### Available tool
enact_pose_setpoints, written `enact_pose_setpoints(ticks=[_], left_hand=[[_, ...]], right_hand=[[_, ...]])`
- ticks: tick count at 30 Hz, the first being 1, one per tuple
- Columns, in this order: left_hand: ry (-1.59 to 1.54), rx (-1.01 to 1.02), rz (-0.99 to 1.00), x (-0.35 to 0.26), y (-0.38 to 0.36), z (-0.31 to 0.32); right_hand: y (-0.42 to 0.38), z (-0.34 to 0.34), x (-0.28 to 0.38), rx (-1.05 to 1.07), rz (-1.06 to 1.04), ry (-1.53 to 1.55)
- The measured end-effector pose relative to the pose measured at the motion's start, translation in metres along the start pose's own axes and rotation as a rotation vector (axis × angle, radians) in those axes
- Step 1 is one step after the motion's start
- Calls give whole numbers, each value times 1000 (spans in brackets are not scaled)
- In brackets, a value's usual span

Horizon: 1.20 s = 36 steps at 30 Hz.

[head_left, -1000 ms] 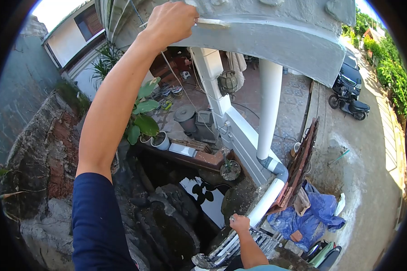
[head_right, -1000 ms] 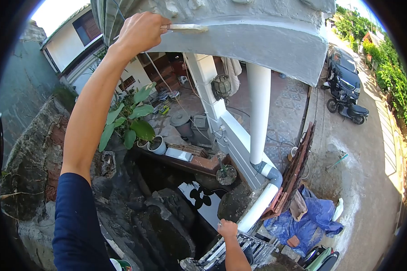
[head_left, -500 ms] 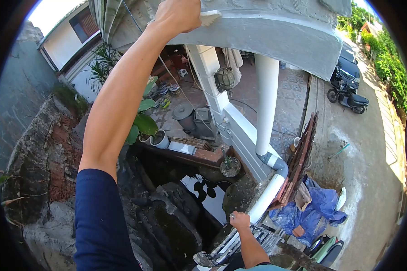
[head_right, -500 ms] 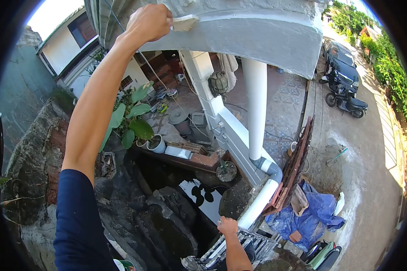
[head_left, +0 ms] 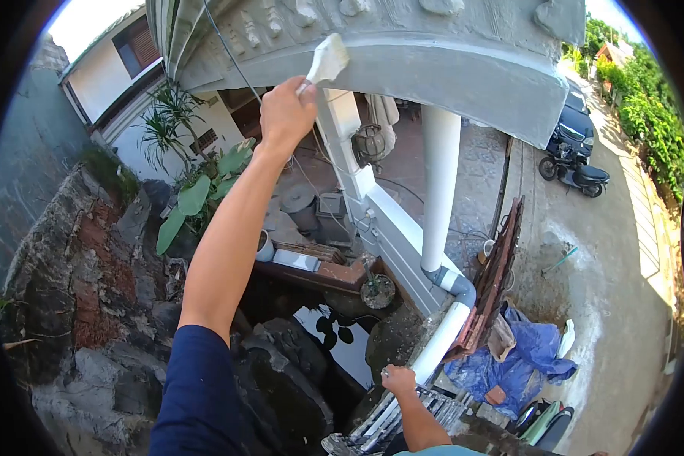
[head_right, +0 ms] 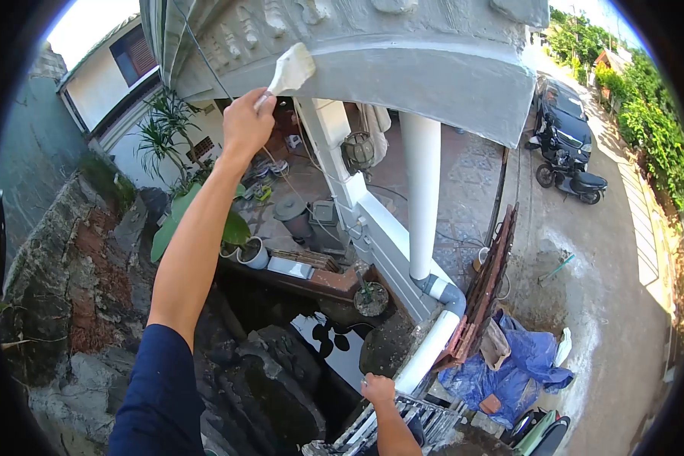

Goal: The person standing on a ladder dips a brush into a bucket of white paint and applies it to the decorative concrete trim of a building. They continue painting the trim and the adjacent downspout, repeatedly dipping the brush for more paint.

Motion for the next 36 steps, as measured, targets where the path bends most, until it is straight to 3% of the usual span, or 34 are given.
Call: enact_pose_setpoints(ticks=[2,4,6,7,9,12,15,19,20,22,24,27,30,33,35,36], left_hand=[[68,98,-286,60,21,28],[63,83,-284,38,22,47],[8,101,-279,-26,8,52],[47,72,-139,-61,-1,54],[-70,84,-95,-112,-33,51],[-432,1,178,-181,-84,35],[-769,137,283,-229,-127,26],[-834,92,299,-206,-125,28],[-771,15,251,-177,-114,35],[-636,60,51,-107,-89,53],[-476,-54,108,-39,-70,66],[-218,-14,2,25,-46,66],[74,43,-274,88,-24,67],[29,72,-314,95,-19,87],[-11,64,-113,31,-23,103],[-52,14,-110,-6,-37,99]], right_hand=[[1,-3,-1,-9,15,8],[0,-5,-1,-13,22,-4],[-2,-11,2,8,4,3],[-2,-12,5,19,-6,10],[-1,-10,2,32,16,-6],[4,-3,0,18,20,6],[-1,-1,-2,5,22,9],[1,2,-4,-7,30,7],[-1,2,-4,-14,20,10],[-1,-5,0,-28,6,23],[0,-4,-1,-22,13,19],[0,-4,0,-8,22,24],[-1,-9,1,-6,17,18],[1,-8,2,4,24,8],[0,-4,0,2,27,11],[0,-4,0,-10,23,14]])
Point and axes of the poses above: each hand's wrist, its own y-axis towards the middle knuckle, its own z-axis out of the palm, x = y × z, the point moved 10 cm from there along y, towards the middle knuckle, and after that the axes turned 6 degrees about z, right-handed, at the moved point
